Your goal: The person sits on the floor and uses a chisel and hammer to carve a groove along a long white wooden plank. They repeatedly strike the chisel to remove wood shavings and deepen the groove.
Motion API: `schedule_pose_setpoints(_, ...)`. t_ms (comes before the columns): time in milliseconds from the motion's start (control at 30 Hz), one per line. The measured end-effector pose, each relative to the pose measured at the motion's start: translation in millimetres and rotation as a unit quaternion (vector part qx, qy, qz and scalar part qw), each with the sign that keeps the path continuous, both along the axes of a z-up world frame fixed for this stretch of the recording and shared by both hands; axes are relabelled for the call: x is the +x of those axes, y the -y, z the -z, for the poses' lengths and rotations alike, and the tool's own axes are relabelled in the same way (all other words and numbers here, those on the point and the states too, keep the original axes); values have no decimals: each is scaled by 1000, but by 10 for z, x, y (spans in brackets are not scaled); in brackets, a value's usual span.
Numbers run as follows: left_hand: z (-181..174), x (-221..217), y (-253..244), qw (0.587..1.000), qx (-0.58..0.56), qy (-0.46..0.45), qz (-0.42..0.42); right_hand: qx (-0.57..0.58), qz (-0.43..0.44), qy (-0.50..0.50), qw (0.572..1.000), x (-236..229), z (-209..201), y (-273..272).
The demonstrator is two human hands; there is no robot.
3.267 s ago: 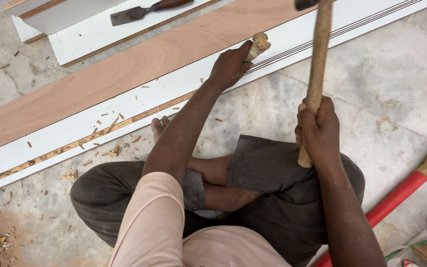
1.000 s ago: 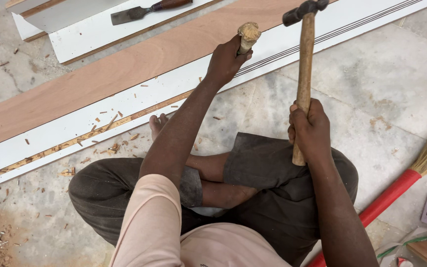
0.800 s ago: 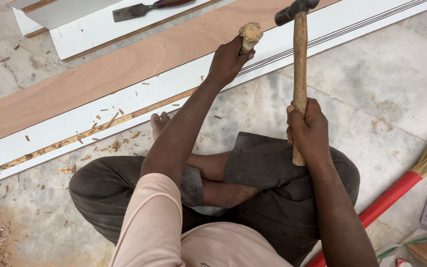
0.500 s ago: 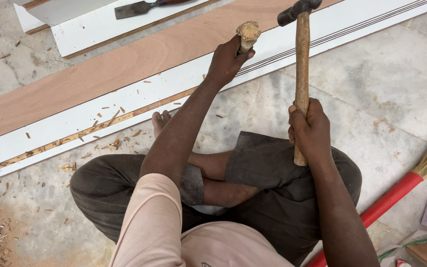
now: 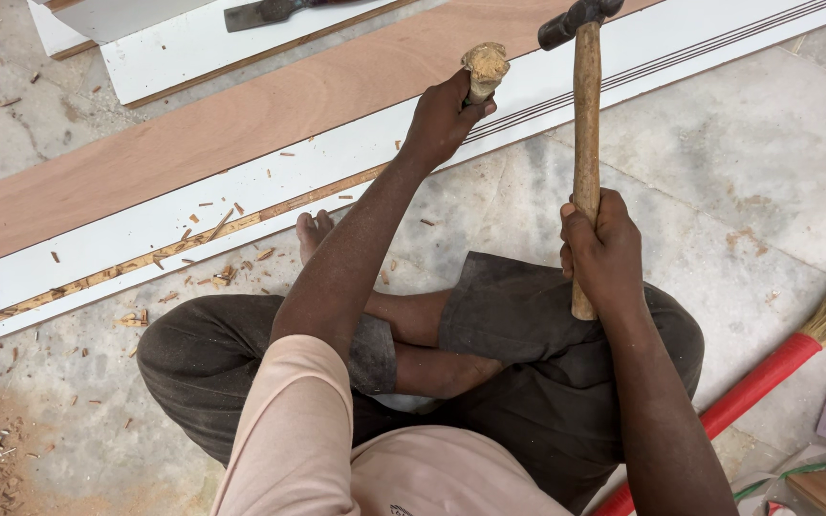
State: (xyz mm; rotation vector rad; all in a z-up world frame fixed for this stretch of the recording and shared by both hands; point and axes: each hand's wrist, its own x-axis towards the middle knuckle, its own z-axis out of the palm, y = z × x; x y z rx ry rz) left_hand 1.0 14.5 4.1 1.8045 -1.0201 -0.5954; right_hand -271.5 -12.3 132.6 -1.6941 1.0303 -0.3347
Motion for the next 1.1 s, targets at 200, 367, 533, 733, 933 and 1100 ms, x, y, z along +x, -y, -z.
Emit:
schedule_pose_setpoints(200,-3,6,-21,1000,-8,-5,-3,1,-1,0,1000,-1,5,-6)
schedule_pose_setpoints(367,-22,3,-28,1000,-21,-3,-5,-8,-16,2,1000,-15,-60,-36)
schedule_pose_setpoints(533,-62,-9,-70,1000,-21,-6,-2,-93,-62,-14,994,-100,-316,-101)
schedule_pose_setpoints(733,-60,-32,-103,1000,-11,9,-9,-203,-120,-119,965,-75,-428,-190)
schedule_pose_setpoints(933,-107,-9,-144,1000,-13,-3,-12,-203,-139,-168,955,-283,-886,-21)
schedule_pose_setpoints(1100,-62,-23,-130,999,-17,25,-13,-376,-69,18,924,-1145,-824,479)
